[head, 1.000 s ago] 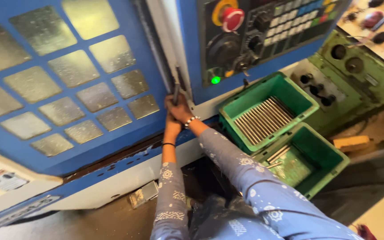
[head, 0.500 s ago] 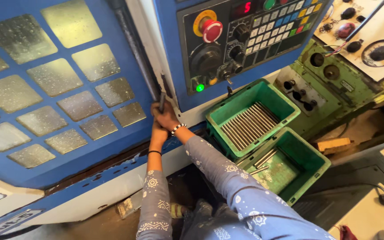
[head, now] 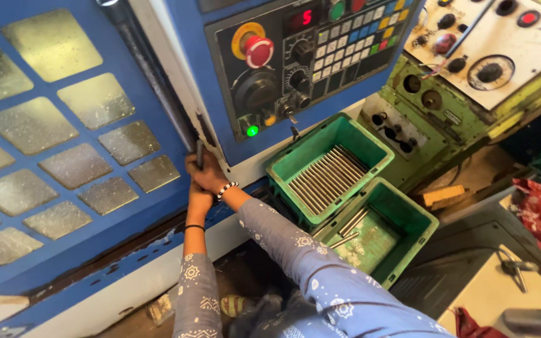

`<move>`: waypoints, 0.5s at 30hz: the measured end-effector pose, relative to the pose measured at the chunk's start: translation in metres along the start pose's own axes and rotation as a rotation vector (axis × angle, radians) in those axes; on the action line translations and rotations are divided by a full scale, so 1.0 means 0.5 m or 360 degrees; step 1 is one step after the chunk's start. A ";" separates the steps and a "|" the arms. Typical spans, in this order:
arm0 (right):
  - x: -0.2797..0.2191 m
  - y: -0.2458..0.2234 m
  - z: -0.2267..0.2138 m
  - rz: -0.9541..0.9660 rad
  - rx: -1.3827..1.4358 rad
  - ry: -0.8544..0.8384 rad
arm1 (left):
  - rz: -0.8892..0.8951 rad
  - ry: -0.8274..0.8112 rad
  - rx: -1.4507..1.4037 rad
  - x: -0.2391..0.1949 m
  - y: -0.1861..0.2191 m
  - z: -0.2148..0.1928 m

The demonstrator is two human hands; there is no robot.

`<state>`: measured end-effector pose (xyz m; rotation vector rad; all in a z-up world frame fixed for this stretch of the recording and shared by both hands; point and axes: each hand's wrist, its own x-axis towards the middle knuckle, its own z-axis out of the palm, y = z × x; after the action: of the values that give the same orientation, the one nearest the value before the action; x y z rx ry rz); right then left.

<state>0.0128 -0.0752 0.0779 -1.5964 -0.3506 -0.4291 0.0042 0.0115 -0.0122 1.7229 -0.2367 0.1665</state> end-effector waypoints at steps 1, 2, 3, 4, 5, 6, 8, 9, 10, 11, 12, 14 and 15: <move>-0.005 0.006 0.002 0.0015 0.0023 -0.0014 | 0.0082 0.0003 -0.0041 -0.006 -0.006 0.001; -0.002 0.016 0.004 0.0012 0.0006 -0.0011 | 0.0165 0.0006 -0.0081 -0.003 -0.009 0.001; -0.001 0.029 0.008 0.0020 -0.0006 -0.0027 | 0.0233 0.0026 -0.0117 -0.011 -0.010 -0.002; 0.004 0.044 0.011 0.0028 -0.0018 -0.0043 | 0.0245 -0.0001 -0.0012 -0.010 -0.009 -0.004; 0.008 0.061 0.009 -0.0019 0.0043 -0.0087 | 0.0251 -0.0032 0.0094 -0.007 -0.004 -0.004; 0.008 0.079 0.007 -0.0064 0.0105 -0.0130 | 0.0274 0.0012 0.0079 -0.009 0.005 -0.003; 0.001 0.113 -0.002 -0.0096 -0.0051 -0.0169 | 0.0312 0.0024 -0.0044 -0.031 0.031 -0.001; 0.003 0.126 -0.004 -0.0075 -0.0046 -0.0156 | 0.0343 -0.0016 -0.0148 -0.032 0.049 -0.008; 0.001 0.137 -0.009 -0.0054 -0.0040 -0.0142 | 0.0375 -0.0055 -0.0251 -0.035 0.067 -0.007; 0.003 0.145 -0.008 -0.0052 0.0148 -0.0123 | 0.0432 -0.0045 -0.0233 -0.031 0.084 -0.009; 0.007 0.154 -0.006 -0.0046 0.0337 -0.0104 | 0.0488 -0.0035 -0.0215 -0.028 0.094 -0.014; -0.004 0.176 -0.012 0.0128 0.0337 -0.0183 | 0.0391 -0.0030 -0.0142 -0.032 0.085 -0.011; -0.009 0.184 -0.017 -0.0050 0.0200 -0.0107 | 0.0252 -0.0033 -0.0089 -0.030 0.074 -0.005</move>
<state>0.0519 -0.0900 -0.0046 -1.4868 -0.4460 -0.3711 -0.0196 0.0091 0.0197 1.6509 -0.3899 0.2562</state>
